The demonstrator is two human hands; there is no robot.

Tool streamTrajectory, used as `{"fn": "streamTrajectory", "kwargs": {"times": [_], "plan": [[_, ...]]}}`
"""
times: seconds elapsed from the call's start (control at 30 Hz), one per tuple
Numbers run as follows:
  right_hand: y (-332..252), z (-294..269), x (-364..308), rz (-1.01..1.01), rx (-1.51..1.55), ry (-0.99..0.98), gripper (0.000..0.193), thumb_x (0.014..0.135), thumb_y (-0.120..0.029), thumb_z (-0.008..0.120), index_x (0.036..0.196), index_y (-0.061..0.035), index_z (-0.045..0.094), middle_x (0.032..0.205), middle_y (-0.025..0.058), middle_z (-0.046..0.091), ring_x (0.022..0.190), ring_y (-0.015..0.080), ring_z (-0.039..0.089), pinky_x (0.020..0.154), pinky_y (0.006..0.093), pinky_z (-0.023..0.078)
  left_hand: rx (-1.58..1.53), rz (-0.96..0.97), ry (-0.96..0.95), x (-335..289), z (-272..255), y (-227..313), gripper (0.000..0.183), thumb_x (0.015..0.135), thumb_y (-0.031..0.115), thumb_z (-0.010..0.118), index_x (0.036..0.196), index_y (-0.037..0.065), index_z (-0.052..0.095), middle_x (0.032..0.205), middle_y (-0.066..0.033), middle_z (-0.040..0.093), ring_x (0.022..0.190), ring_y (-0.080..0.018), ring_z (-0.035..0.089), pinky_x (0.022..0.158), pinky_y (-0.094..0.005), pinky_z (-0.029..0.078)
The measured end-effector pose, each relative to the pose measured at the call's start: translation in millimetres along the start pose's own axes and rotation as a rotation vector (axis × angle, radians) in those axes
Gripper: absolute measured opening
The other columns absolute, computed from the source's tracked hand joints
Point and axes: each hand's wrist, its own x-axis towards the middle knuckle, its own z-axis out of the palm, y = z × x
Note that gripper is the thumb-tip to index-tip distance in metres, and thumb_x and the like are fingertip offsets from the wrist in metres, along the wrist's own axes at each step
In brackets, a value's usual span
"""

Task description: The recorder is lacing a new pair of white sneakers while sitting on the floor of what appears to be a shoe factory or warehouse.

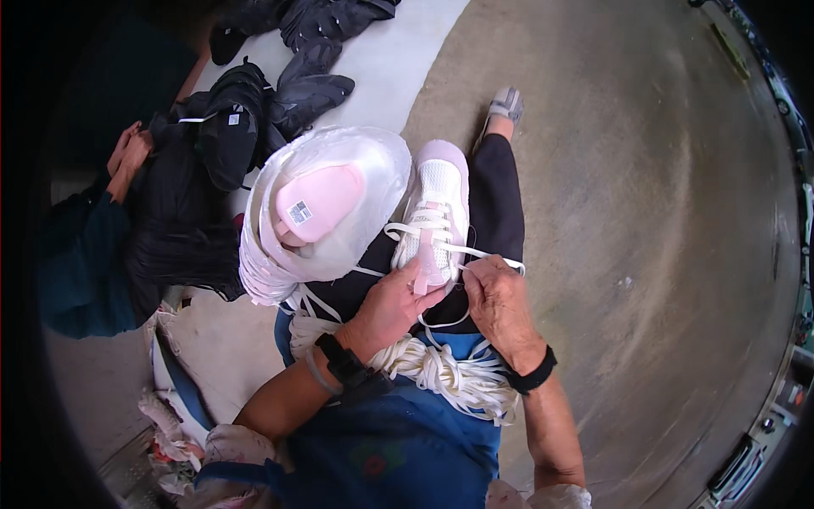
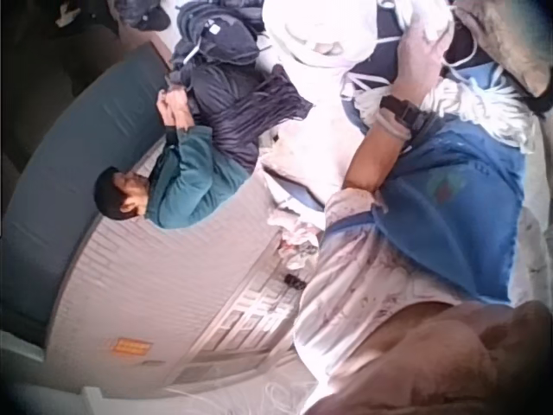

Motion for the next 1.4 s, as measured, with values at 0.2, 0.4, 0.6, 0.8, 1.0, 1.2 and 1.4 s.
{"fn": "streamTrajectory", "kwargs": {"times": [0.2, 0.4, 0.6, 0.8, 1.0, 1.2, 1.4], "plan": [[-5, -46, 0, 0.159, 0.192, -0.199, 0.006, 0.085, 0.0, 0.061, 0.083, 0.0043, 0.065, 0.079, 0.0168, 0.062, 0.074, 0.0314, 0.062, 0.067, 0.0371, 0.048, 0.015, -0.092, 0.087, -4, 4, 6, 0.046, 0.106, 0.024, 0.037, 0.147, 0.006, 0.032, 0.146, -0.0092, 0.045, 0.136, -0.0243, 0.043, 0.116, -0.0439, 0.032], [4, -36, 0, 0.129, 0.365, -0.131, 0.01, 0.088, 0.001, 0.062, 0.096, 0.0026, 0.067, 0.081, 0.0144, 0.064, 0.07, 0.0254, 0.062, 0.068, 0.0318, 0.049, -0.28, -0.197, 0.191, -2, 9, 9, 0.047, 0.106, 0.024, 0.037, 0.148, 0.007, 0.031, 0.147, -0.0091, 0.043, 0.137, -0.0244, 0.041, 0.116, -0.0462, 0.029], [-16, -23, 11, 0.306, 0.29, -0.019, 0.022, 0.091, -0.008, 0.063, 0.112, -0.0022, 0.063, 0.076, 0.0164, 0.064, 0.063, 0.0238, 0.065, 0.06, 0.0341, 0.051, -0.331, -0.181, 0.182, -1, 2, 3, 0.047, 0.105, 0.027, 0.039, 0.146, 0.006, 0.034, 0.144, -0.0083, 0.047, 0.135, -0.0238, 0.043, 0.115, -0.0465, 0.03], [-13, -18, 14, 0.19, 0.005, -0.106, 0.012, 0.087, -0.008, 0.064, 0.096, -0.0004, 0.062, 0.081, 0.0201, 0.065, 0.072, 0.0408, 0.064, 0.063, 0.0434, 0.051, -0.079, -0.316, 0.27, -26, 5, 7, 0.051, 0.104, 0.036, 0.044, 0.137, -0.001, 0.039, 0.133, -0.0213, 0.052, 0.122, -0.0314, 0.055, 0.106, -0.0444, 0.044], [-14, -25, 16, 0.2, 0.085, -0.079, 0.004, 0.087, -0.004, 0.062, 0.088, -0.0006, 0.064, 0.08, 0.0187, 0.064, 0.073, 0.0377, 0.064, 0.065, 0.0397, 0.051, 0.272, -0.192, 0.429, -58, 8, 26, 0.037, 0.104, 0.035, 0.042, 0.107, 0.0, 0.053, 0.085, -0.0123, 0.06, 0.061, -0.0197, 0.06, 0.058, -0.0324, 0.053], [-6, -19, 8, 0.184, 0.04, 0.008, 0.005, 0.087, -0.005, 0.062, 0.088, -0.0005, 0.064, 0.077, 0.019, 0.064, 0.07, 0.0371, 0.064, 0.062, 0.0387, 0.051, 0.633, -0.194, 0.207, -67, 23, 61, 0.024, 0.101, 0.019, 0.045, 0.089, 0.004, 0.06, 0.056, -0.0022, 0.049, 0.045, -0.009, 0.047, 0.045, -0.0237, 0.037], [-11, -27, 11, 0.259, 0.079, -0.009, 0.006, 0.088, -0.006, 0.063, 0.086, -0.0002, 0.063, 0.067, 0.0196, 0.06, 0.063, 0.0379, 0.063, 0.058, 0.038, 0.049, 1.036, -0.129, -0.105, -69, 26, 42, 0.023, 0.099, 0.017, 0.048, 0.088, 0.002, 0.061, 0.061, -0.0044, 0.054, 0.054, -0.0113, 0.053, 0.053, -0.029, 0.043]]}}
